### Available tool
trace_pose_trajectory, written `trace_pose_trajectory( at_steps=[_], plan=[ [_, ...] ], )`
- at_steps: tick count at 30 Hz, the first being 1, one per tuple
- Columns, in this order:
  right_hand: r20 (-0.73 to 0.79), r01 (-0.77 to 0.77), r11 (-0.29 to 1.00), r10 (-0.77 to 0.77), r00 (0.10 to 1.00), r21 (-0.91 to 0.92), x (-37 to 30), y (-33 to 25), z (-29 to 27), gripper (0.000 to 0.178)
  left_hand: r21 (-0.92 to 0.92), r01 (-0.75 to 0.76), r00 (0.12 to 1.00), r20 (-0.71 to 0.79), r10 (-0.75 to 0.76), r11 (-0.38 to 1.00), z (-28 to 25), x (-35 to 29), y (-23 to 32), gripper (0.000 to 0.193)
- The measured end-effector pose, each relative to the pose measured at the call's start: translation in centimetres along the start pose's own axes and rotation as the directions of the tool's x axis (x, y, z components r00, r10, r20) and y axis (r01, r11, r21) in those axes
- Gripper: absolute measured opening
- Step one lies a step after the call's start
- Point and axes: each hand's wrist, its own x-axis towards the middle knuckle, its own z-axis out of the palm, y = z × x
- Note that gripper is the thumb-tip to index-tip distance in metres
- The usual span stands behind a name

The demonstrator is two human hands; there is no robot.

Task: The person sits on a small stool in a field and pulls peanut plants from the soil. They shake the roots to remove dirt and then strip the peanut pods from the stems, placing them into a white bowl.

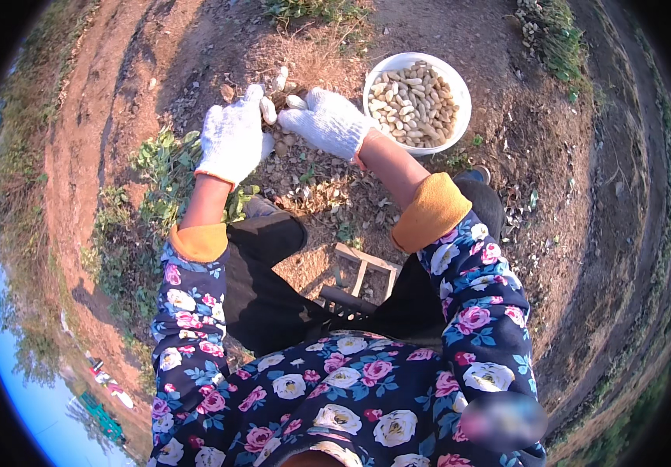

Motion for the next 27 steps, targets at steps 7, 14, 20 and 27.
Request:
trace_pose_trajectory(
  at_steps=[7, 14, 20, 27],
  plan=[
    [-0.056, 0.221, 0.94, -0.243, 0.968, -0.259, -0.2, 1.2, 1.1, 0.031, -0.018, 0.036, 0.999, 0.02, -0.036, 0.999, -0.4, 0.4, 0.3, 0.035],
    [-0.065, 0.162, 0.957, -0.183, 0.981, -0.243, -1.8, -0.5, 1.4, 0.038, 0.071, -0.001, 0.997, 0.074, -0.004, 0.998, 0.7, 0.6, 0.3, 0.042],
    [-0.011, 0.318, 0.922, -0.328, 0.944, -0.219, -1.7, 1.2, 0.4, 0.038, 0.038, -0.055, 0.998, -0.037, 0.057, 0.998, 1.2, 1.2, 0.8, 0.055],
    [0.053, 0.042, 0.983, -0.033, 0.998, -0.179, -3.1, -0.2, -0.5, 0.039, 0.036, -0.102, 0.995, -0.015, 0.103, 0.994, 1.6, 0.4, 0.9, 0.049]
  ],
)
